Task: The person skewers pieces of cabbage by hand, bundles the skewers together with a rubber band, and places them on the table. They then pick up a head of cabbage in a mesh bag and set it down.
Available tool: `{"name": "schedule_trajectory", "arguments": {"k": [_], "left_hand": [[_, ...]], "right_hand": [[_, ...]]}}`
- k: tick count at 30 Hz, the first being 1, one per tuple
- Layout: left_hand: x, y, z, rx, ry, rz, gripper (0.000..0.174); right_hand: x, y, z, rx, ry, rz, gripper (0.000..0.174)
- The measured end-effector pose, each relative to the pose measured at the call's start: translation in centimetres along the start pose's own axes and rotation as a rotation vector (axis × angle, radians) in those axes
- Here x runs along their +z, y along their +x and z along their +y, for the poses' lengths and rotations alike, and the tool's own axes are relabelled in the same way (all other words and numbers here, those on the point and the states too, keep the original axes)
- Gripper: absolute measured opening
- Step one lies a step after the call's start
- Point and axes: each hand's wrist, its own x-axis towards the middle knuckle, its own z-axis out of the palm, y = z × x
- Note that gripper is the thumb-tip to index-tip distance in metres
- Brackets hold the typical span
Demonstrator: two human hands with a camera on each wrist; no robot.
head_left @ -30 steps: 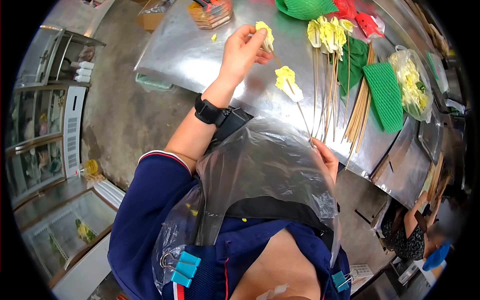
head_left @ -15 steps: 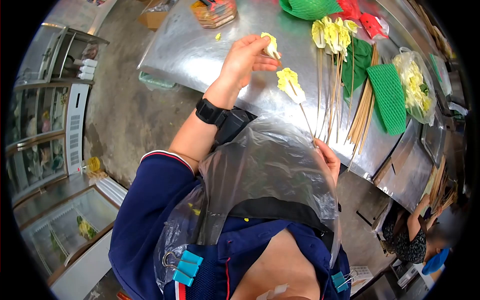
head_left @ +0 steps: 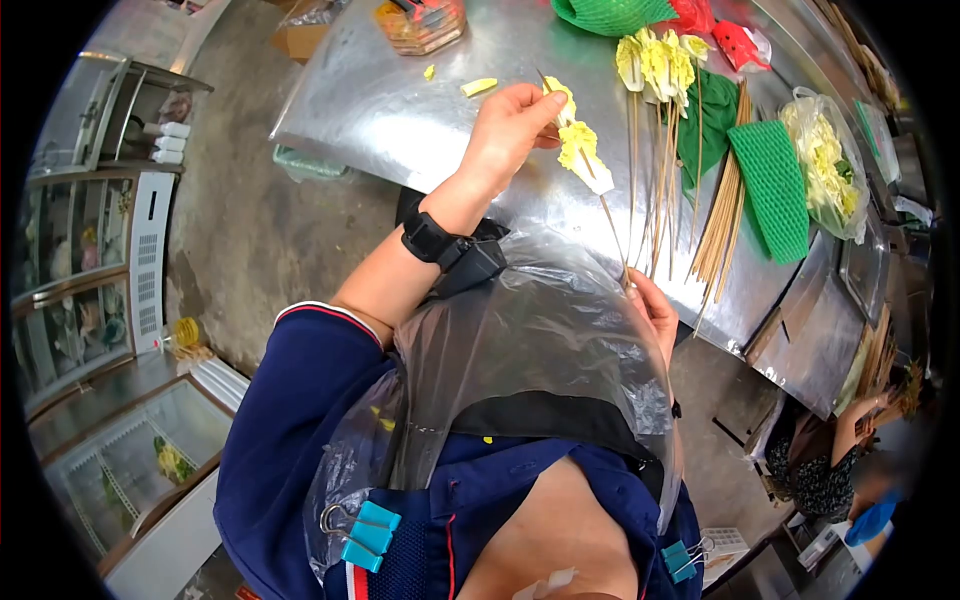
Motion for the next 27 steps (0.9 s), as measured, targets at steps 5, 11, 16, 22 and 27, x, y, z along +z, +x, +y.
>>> {"name": "schedule_trajectory", "arguments": {"k": [5, 11, 16, 22, 27], "left_hand": [[0.2, -0.4, 0.3, 0.0, -0.042, -0.023, 0.026], [0.3, -0.7, 0.1, 0.051, -0.104, -0.075, 0.025], [1.0, -1.2, -0.7, 0.131, -0.084, -0.131, 0.026], [0.5, -0.4, -0.2, 0.047, -0.112, -0.037, 0.027], [0.3, 0.0, -0.4, 0.029, -0.023, -0.033, 0.038]], "right_hand": [[0.0, 0.0, -0.2, 0.011, 0.014, -0.007, 0.029], [0.4, 0.1, -0.6, -0.017, -0.003, 0.005, 0.029], [0.7, 0.4, -0.8, -0.029, -0.007, 0.027, 0.028], [0.3, 0.0, -0.7, 0.028, -0.005, 0.025, 0.026], [-0.2, -0.5, -1.1, 0.007, -0.019, 0.042, 0.027]]}}
